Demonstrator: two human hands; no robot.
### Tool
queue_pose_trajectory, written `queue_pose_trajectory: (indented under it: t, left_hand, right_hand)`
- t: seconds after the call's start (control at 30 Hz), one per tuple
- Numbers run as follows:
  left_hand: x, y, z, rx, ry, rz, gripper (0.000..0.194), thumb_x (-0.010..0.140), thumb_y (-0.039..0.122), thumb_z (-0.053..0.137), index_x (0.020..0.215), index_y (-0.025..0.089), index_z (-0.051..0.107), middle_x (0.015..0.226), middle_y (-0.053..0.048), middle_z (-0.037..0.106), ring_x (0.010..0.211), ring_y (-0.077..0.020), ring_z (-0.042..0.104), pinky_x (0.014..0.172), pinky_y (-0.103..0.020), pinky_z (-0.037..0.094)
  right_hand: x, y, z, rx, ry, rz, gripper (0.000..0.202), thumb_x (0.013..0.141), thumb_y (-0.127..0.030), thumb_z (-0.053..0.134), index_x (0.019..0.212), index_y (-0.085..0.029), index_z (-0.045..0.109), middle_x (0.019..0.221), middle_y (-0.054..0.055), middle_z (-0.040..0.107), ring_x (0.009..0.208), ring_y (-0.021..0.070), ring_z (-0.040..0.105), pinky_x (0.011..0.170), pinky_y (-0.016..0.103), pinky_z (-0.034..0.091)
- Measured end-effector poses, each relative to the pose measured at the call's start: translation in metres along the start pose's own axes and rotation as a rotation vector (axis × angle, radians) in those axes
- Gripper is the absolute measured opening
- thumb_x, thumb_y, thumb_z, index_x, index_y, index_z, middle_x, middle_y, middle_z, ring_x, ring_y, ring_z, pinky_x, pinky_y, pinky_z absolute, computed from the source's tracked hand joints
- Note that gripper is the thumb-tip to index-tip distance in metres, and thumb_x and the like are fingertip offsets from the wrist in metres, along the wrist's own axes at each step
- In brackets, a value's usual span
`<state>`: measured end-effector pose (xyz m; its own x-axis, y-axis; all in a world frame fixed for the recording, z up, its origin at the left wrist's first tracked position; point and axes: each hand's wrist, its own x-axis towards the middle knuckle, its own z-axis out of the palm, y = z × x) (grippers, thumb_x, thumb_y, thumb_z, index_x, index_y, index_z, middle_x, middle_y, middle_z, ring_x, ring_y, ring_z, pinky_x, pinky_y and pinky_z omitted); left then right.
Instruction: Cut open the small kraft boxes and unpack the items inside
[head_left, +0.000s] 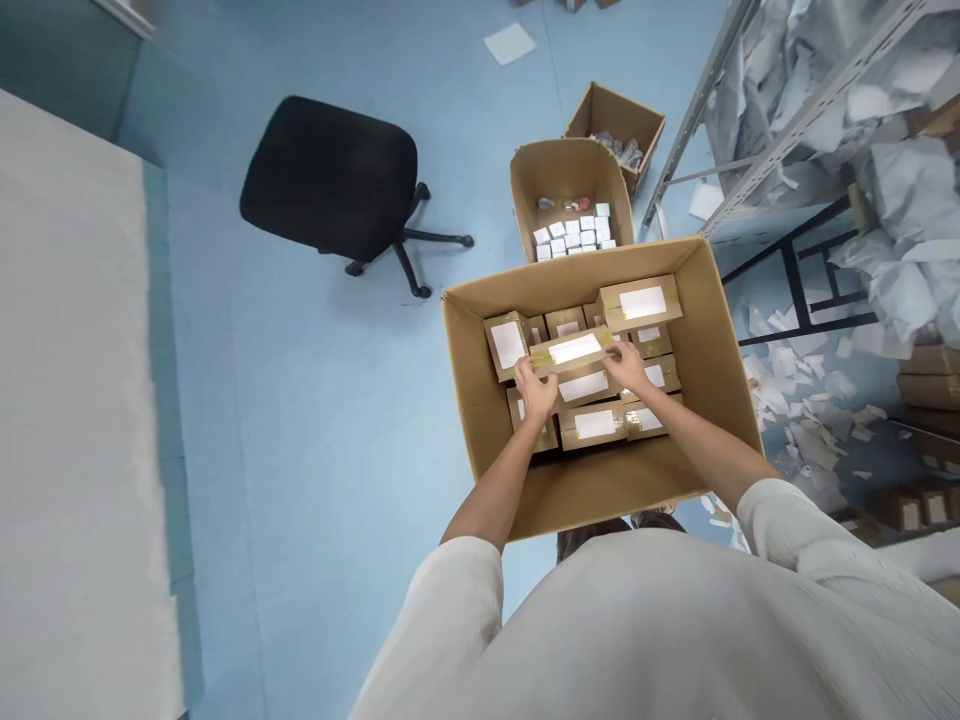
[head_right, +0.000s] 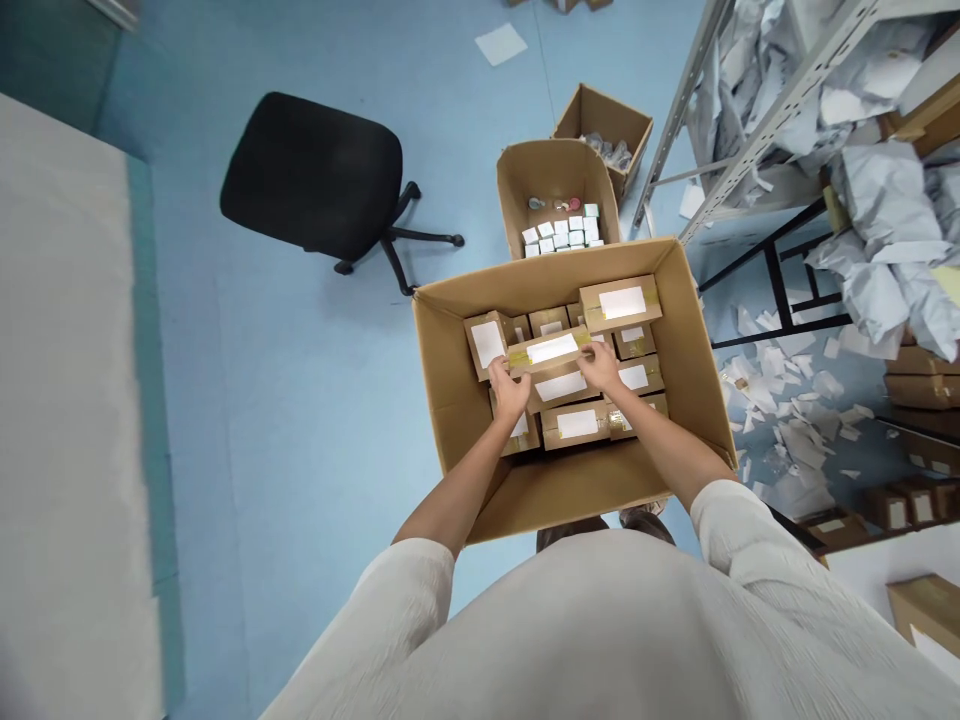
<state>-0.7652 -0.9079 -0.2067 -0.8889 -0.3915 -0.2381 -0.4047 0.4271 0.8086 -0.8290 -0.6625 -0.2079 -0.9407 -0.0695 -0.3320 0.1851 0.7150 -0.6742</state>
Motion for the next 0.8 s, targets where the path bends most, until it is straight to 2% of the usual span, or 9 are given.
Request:
queue_pose_trajectory:
  t: [0.1, 0.23, 0.33, 0.43, 0.53, 0.6, 0.7, 0.8]
  left_hand:
    - [-0.01, 0.034, 0.0, -0.006, 0.09, 0.075, 0.064, 0.085, 0.014, 0.068, 0.145, 0.024, 0.049, 0.149, -0.016, 0.05, 0.148, -0.0322, 0.047, 0.128, -0.05, 0.037]
    - [-0.024, 0.089, 0.001, -0.034, 0.132, 0.195, 0.074, 0.087, 0.016, 0.069, 0.156, 0.026, 0.044, 0.156, -0.016, 0.047, 0.15, -0.0314, 0.047, 0.128, -0.049, 0.038]
    - [-0.035, 0.134, 0.007, -0.076, 0.123, 0.31, 0.078, 0.088, 0.019, 0.071, 0.161, 0.025, 0.042, 0.161, -0.017, 0.046, 0.15, -0.0314, 0.048, 0.126, -0.046, 0.042]
    - [-0.048, 0.181, 0.026, -0.133, 0.085, 0.396, 0.083, 0.089, 0.018, 0.072, 0.165, 0.024, 0.04, 0.164, -0.017, 0.048, 0.147, -0.0299, 0.053, 0.124, -0.043, 0.045]
    - [-0.07, 0.225, 0.059, -0.242, -0.008, 0.404, 0.082, 0.091, 0.015, 0.067, 0.167, 0.025, 0.038, 0.161, -0.014, 0.057, 0.137, -0.0257, 0.062, 0.121, -0.04, 0.049]
    - [-0.095, 0.25, 0.088, -0.317, -0.102, 0.426, 0.075, 0.091, 0.012, 0.064, 0.163, 0.023, 0.045, 0.155, -0.013, 0.065, 0.136, -0.0245, 0.065, 0.12, -0.038, 0.05]
    - [-0.146, 0.278, 0.139, -0.353, -0.238, 0.501, 0.074, 0.089, 0.009, 0.066, 0.16, 0.022, 0.05, 0.152, -0.012, 0.068, 0.137, -0.0237, 0.066, 0.121, -0.037, 0.05]
    - [-0.21, 0.299, 0.191, -0.342, -0.363, 0.574, 0.074, 0.086, 0.008, 0.067, 0.157, 0.022, 0.053, 0.151, -0.012, 0.069, 0.135, -0.0245, 0.067, 0.121, -0.04, 0.051]
  right_hand:
    - [-0.023, -0.013, -0.021, 0.137, 0.122, 0.066, 0.026, 0.087, -0.034, 0.065, 0.109, -0.026, 0.076, 0.125, 0.009, 0.07, 0.123, 0.0309, 0.063, 0.116, 0.052, 0.051]
    - [-0.054, -0.027, -0.062, 0.288, 0.266, 0.052, 0.023, 0.086, -0.033, 0.067, 0.107, -0.026, 0.075, 0.128, 0.009, 0.064, 0.121, 0.0292, 0.065, 0.118, 0.051, 0.05]
    - [-0.078, -0.031, -0.105, 0.339, 0.398, 0.008, 0.023, 0.087, -0.036, 0.07, 0.107, -0.025, 0.075, 0.133, 0.011, 0.06, 0.128, 0.0295, 0.062, 0.118, 0.049, 0.051]
    - [-0.106, -0.025, -0.157, 0.335, 0.553, -0.061, 0.023, 0.09, -0.039, 0.071, 0.108, -0.025, 0.075, 0.134, 0.012, 0.059, 0.136, 0.0308, 0.058, 0.118, 0.048, 0.051]
    - [-0.144, -0.002, -0.211, 0.314, 0.698, -0.089, 0.023, 0.092, -0.04, 0.071, 0.107, -0.024, 0.076, 0.134, 0.012, 0.059, 0.138, 0.0312, 0.057, 0.12, 0.049, 0.049]
    - [-0.178, 0.024, -0.243, 0.313, 0.765, -0.072, 0.022, 0.091, -0.04, 0.071, 0.105, -0.024, 0.077, 0.134, 0.012, 0.059, 0.138, 0.0312, 0.057, 0.118, 0.048, 0.051]
    - [-0.242, 0.076, -0.282, 0.311, 0.832, 0.0, 0.022, 0.089, -0.04, 0.071, 0.101, -0.024, 0.078, 0.131, 0.012, 0.061, 0.137, 0.0314, 0.057, 0.115, 0.048, 0.054]
    - [-0.317, 0.132, -0.309, 0.316, 0.883, 0.104, 0.022, 0.087, -0.041, 0.071, 0.099, -0.024, 0.078, 0.131, 0.012, 0.064, 0.14, 0.0326, 0.055, 0.109, 0.047, 0.057]
